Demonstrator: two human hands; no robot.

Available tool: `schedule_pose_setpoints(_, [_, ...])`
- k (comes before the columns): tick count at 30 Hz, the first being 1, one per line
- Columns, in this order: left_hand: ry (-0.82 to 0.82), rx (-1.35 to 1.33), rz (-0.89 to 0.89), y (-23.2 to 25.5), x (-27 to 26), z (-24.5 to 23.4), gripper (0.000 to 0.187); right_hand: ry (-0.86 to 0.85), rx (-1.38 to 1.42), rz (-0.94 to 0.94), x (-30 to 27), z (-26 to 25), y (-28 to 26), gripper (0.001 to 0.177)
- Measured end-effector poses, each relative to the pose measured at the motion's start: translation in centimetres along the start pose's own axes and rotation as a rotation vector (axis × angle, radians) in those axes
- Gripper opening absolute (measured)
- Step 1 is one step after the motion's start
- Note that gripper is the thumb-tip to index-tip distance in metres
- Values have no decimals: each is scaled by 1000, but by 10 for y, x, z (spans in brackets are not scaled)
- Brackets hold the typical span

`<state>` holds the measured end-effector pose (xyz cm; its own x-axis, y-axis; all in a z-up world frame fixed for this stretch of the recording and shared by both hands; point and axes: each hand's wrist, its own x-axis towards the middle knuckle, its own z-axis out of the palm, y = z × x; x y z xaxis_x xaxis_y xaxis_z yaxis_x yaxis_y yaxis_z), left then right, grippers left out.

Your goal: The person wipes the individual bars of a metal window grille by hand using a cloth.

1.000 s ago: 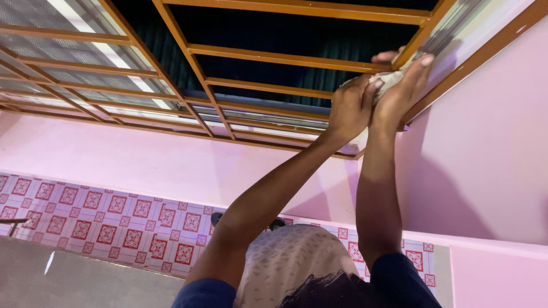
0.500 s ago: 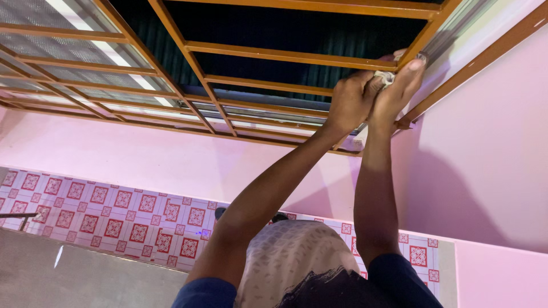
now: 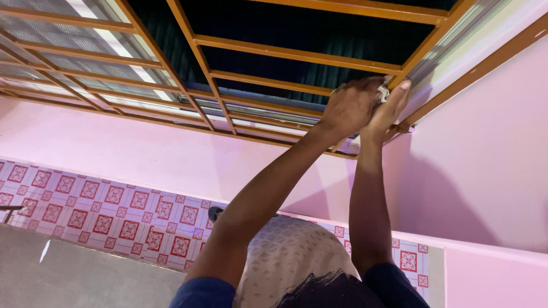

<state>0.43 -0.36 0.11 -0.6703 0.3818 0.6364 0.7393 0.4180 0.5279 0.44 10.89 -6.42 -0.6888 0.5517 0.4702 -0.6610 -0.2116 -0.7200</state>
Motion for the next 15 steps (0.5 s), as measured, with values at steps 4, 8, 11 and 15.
schedule_pose_setpoints(4, [-3,106,39,2,-7,1,37,13,6,32,-11,4,-5,49])
schedule_pose_setpoints(8, [-18,170,58,4,-8,3,33,57,-68,35,-24,15,-19,51])
schedule_pose_setpoints(11, [-9,170,71,3,-9,2,35,60,-135,4,-25,19,-19,52])
schedule_pose_setpoints(15, [-41,213,108,1,-12,1,31,169,-197,24,-26,19,-11,48])
